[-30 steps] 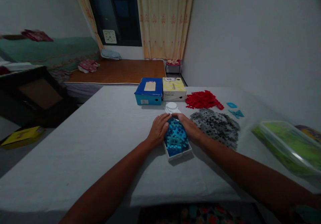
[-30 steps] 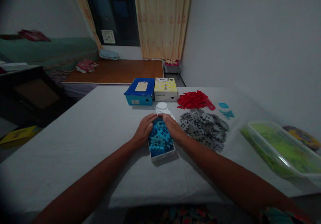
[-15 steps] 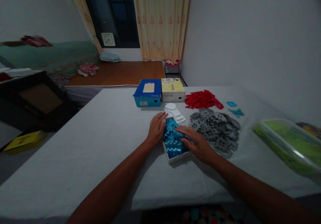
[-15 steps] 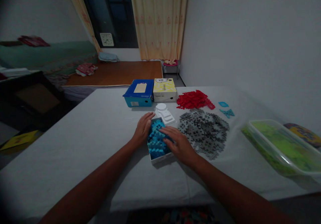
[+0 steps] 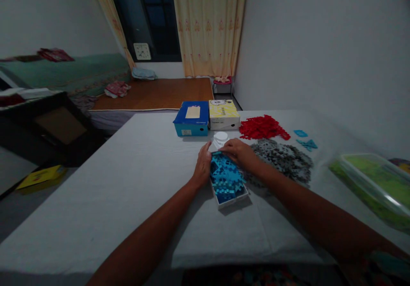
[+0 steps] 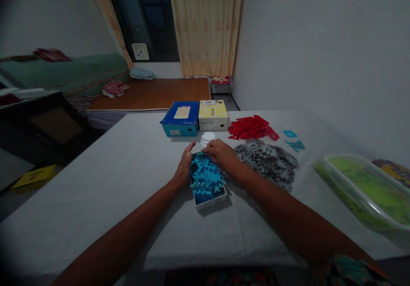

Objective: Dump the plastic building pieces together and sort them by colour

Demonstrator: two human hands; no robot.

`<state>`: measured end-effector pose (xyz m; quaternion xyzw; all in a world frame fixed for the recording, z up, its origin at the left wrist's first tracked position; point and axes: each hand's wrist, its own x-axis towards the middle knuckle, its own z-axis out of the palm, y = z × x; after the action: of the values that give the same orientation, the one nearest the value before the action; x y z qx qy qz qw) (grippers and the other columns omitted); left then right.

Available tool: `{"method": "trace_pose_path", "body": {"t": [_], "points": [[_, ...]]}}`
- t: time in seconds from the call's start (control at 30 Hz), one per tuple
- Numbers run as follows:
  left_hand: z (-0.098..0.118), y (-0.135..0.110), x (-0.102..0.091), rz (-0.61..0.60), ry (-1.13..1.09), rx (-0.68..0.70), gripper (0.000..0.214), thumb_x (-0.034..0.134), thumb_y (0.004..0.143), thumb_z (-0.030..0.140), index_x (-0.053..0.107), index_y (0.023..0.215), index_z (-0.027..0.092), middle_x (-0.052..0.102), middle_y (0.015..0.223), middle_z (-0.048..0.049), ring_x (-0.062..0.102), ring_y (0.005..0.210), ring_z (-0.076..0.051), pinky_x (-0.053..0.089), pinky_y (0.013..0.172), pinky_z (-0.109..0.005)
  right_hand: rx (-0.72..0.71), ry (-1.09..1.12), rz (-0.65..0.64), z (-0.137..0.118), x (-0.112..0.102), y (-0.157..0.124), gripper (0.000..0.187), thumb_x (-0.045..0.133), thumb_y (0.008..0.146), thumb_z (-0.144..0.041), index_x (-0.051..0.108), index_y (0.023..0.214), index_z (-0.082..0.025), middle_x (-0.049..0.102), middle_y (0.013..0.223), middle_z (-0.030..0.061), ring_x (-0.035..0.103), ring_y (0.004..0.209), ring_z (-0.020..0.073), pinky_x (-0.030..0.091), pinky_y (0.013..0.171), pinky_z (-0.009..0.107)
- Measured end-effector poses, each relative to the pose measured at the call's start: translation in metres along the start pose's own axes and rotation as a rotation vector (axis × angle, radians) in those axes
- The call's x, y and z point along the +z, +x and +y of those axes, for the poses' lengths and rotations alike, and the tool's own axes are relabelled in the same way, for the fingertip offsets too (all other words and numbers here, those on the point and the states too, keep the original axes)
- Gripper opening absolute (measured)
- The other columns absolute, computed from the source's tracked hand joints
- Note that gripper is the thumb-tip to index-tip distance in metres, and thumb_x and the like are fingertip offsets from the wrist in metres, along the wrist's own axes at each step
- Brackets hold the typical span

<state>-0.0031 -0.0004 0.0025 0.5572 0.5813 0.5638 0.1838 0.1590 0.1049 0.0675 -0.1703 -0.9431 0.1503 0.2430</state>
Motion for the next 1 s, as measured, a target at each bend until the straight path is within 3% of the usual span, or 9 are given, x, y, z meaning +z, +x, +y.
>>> {"method": "trace_pose_path", "body": {"t": [0.1,0.27,0.4,0.47,0.67,0.8,0.9,1.0], "points": [[0.001,-0.001,-0.001,-0.017,0.058,0.044,0.065,0.021,0.098,0.060,0.037,0.148,0.020,0.034,0.156,-0.0101,0.026,0.146,-0.026,0.016,0.122,-0.048,-0.036,0.084,-0.040,-0.003,0.000,-0.004,0.029,0.052,0.095,-0.036,0.074,0.109,-0.024,0.071,0.102,0.0095,0.061,0.098,0.0229,0.048,0.090,0.039],[0.008,-0.001,-0.003,0.001,0.126,0.112,0.061,0.016,0.101,0.054,0.046,0.142,0.021,0.045,0.150,-0.0090,0.033,0.142,-0.024,0.019,0.121,-0.048,0.141,0.215,0.077,-0.012,-0.012,-0.031,0.047,0.034,0.101,-0.047,0.062,0.131,-0.023,0.062,0.132,0.0099,0.053,0.126,0.0227,0.039,0.110,0.045],[0.016,-0.001,0.000,-0.048,0.225,0.122,0.059,0.015,0.101,0.052,0.051,0.138,0.023,0.051,0.145,-0.0081,0.036,0.141,-0.022,0.019,0.120,-0.049,0.144,0.235,-0.074,-0.033,-0.001,-0.060,0.059,0.036,0.099,-0.053,0.043,0.147,-0.022,0.043,0.152,0.0108,0.038,0.141,0.0239,0.031,0.117,0.046],[0.019,-0.002,0.001,-0.059,0.234,0.118,0.059,0.014,0.102,0.051,0.051,0.138,0.022,0.051,0.145,-0.0081,0.035,0.141,-0.021,0.020,0.120,-0.048,0.123,0.222,-0.100,-0.044,0.003,-0.069,0.061,0.037,0.098,-0.053,0.037,0.151,-0.021,0.038,0.155,0.0115,0.033,0.144,0.0248,0.029,0.118,0.047],[0.019,-0.001,0.004,-0.011,0.163,0.099,0.059,0.015,0.101,0.053,0.055,0.133,0.023,0.052,0.142,-0.0084,0.039,0.139,-0.022,0.022,0.120,-0.048,0.013,0.076,-0.006,-0.063,0.011,-0.075,0.071,0.050,0.093,-0.052,0.029,0.154,-0.022,0.034,0.157,0.0134,0.028,0.145,0.0303,0.025,0.118,0.054],[0.015,0.000,-0.001,-0.017,0.093,0.104,0.058,0.018,0.101,0.053,0.055,0.133,0.024,0.051,0.144,-0.0074,0.037,0.141,-0.023,0.022,0.121,-0.048,0.044,0.042,-0.053,-0.075,0.013,-0.077,0.062,0.043,0.098,-0.043,0.029,0.154,-0.022,0.036,0.156,0.0124,0.030,0.145,0.0289,0.028,0.117,0.053],[0.009,0.001,-0.011,0.026,0.054,0.071,0.056,0.019,0.101,0.052,0.055,0.134,0.025,0.048,0.147,-0.0056,0.036,0.142,-0.024,0.023,0.121,-0.049,0.020,0.044,-0.046,-0.073,-0.020,-0.070,0.065,0.046,0.096,-0.048,0.027,0.155,-0.025,0.033,0.158,0.0085,0.026,0.146,0.0276,0.027,0.118,0.050],[0.000,0.004,-0.025,0.060,0.070,0.047,0.050,0.023,0.101,0.049,0.053,0.136,0.032,0.048,0.148,0.0007,0.037,0.142,-0.025,0.023,0.122,-0.048,0.051,-0.046,0.086,-0.029,-0.089,-0.059,0.060,0.052,0.094,-0.041,0.037,0.151,-0.028,0.039,0.155,0.0055,0.034,0.142,0.0277,0.028,0.118,0.050]]}}
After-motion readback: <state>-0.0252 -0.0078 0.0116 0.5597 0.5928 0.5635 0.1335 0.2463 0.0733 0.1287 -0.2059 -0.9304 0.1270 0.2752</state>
